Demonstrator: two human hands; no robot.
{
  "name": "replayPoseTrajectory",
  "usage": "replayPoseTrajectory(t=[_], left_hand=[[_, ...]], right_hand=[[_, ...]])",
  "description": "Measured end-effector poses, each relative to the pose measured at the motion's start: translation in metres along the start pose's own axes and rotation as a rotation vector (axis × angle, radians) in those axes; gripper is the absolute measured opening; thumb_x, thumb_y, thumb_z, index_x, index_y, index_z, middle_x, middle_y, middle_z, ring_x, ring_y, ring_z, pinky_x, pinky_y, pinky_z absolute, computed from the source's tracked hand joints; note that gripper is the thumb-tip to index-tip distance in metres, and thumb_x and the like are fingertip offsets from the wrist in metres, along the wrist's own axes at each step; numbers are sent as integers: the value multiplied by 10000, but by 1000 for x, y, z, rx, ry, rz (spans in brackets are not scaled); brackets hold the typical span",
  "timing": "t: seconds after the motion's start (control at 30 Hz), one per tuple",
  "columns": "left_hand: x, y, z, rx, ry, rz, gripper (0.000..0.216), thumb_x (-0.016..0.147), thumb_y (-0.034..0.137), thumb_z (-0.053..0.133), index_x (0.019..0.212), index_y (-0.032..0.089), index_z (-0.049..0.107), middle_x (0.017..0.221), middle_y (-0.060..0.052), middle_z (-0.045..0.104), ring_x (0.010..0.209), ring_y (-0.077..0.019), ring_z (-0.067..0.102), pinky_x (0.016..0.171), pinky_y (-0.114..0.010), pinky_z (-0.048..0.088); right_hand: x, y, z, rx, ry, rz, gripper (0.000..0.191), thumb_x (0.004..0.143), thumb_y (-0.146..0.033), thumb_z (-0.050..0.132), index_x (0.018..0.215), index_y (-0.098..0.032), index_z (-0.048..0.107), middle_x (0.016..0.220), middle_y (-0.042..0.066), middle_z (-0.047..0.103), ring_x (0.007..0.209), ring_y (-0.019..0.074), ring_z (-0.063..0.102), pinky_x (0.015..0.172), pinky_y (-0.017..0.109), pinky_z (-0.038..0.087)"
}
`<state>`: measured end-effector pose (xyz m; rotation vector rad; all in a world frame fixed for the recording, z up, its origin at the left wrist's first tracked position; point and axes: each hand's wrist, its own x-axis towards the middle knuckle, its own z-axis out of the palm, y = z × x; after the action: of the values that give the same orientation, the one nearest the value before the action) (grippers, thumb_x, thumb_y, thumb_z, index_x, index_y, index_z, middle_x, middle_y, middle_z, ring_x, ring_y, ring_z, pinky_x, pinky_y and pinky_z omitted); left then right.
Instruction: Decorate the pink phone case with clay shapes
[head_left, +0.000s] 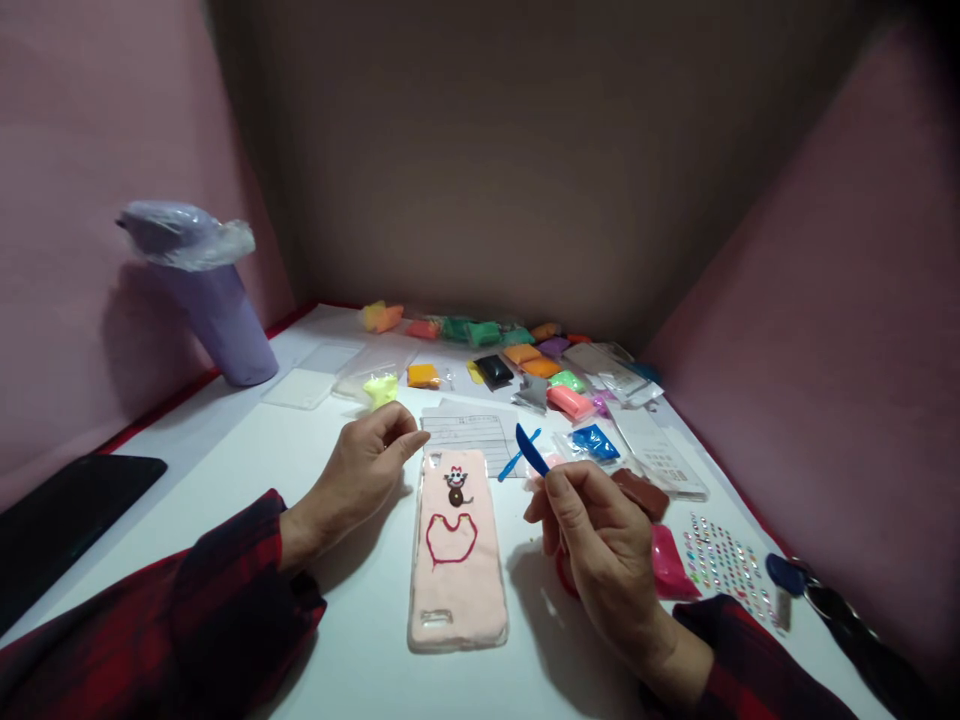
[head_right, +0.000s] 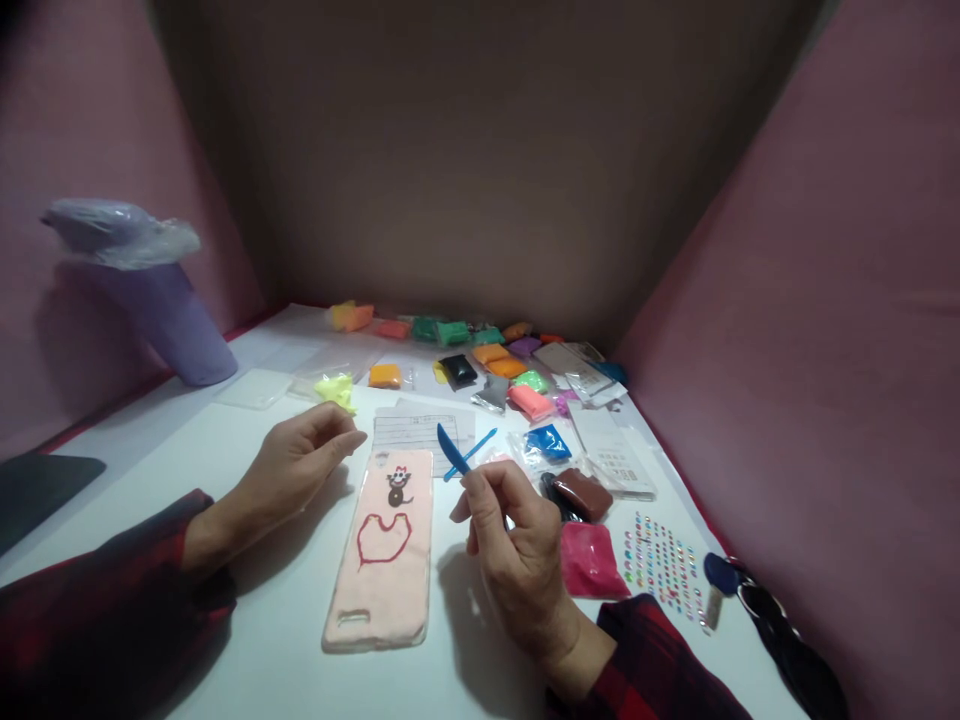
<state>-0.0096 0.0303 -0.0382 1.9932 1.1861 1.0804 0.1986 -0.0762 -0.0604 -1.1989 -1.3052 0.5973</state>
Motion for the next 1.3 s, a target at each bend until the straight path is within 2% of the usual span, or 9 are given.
replayPoseTrajectory(t=[0.4, 0.63, 0.73, 0.83, 0.93, 1.03, 1.2, 1.3], left_hand=[[-5, 7, 1, -60, -97, 34, 224, 829, 243, 503, 614, 206, 454, 597, 40, 465, 576, -125, 428, 564, -264, 351], [-6, 7, 2, -86, -118, 13, 255, 892, 285, 453, 661, 195, 515, 617, 35, 490, 594, -127, 462, 576, -257, 380], [-8, 7, 2, -104, -121, 14, 151, 849, 208, 463, 731, 198, 556, 663, 33, 525, 634, -131, 495, 600, -251, 406], [-10, 8, 1, -121, -131, 36, 161, 801, 142, 446, 711, 202, 566, 673, 31, 548, 659, -133, 523, 626, -248, 428], [-12, 9, 0, -130, -151, 30, 151, 835, 202, 468, 748, 205, 591, 692, 21, 570, 667, -144, 539, 600, -253, 440], [-13, 10, -1, -125, -175, 16, 137, 858, 296, 526, 906, 214, 625, 808, -6, 624, 711, -162, 555, 597, -268, 462], [-15, 11, -1, -125, -207, 163, 247, 851, 329, 593, 1076, 238, 639, 944, -41, 651, 882, -201, 568, 812, -343, 466], [-16, 15, 1, -163, -301, 251, 147, 874, 294, 558, 918, 219, 676, 849, -39, 632, 839, -193, 568, 780, -328, 453]], right_hand=[[0, -2, 0, -58, -35, -37, 186, 965, -301, 520, 850, -187, 611, 674, -7, 622, 443, 83, 491, 434, 224, 405], [2, -9, 0, -88, -45, -59, 222, 948, -305, 535, 776, -181, 601, 625, -11, 601, 424, 85, 490, 426, 225, 399], [1, -7, -1, -127, -62, -62, 237, 945, -302, 540, 747, -185, 600, 572, -26, 561, 421, 89, 491, 429, 226, 380], [0, -4, -1, -146, -90, -75, 251, 946, -291, 535, 728, -186, 602, 549, -32, 536, 424, 90, 481, 433, 226, 366], [-1, -1, -1, -138, -96, -89, 253, 946, -294, 529, 728, -186, 600, 589, -18, 567, 436, 91, 480, 435, 224, 370], [-1, 1, 0, -121, -114, -84, 240, 944, -301, 530, 746, -187, 601, 623, -6, 588, 457, 99, 494, 426, 220, 370], [0, -1, 1, -156, -173, -111, 213, 931, -271, 546, 756, -182, 628, 630, 1, 597, 474, 103, 490, 453, 229, 379], [1, -3, 2, -192, -227, -178, 169, 924, -241, 553, 810, -179, 661, 640, 6, 606, 505, 115, 507, 480, 241, 387]])
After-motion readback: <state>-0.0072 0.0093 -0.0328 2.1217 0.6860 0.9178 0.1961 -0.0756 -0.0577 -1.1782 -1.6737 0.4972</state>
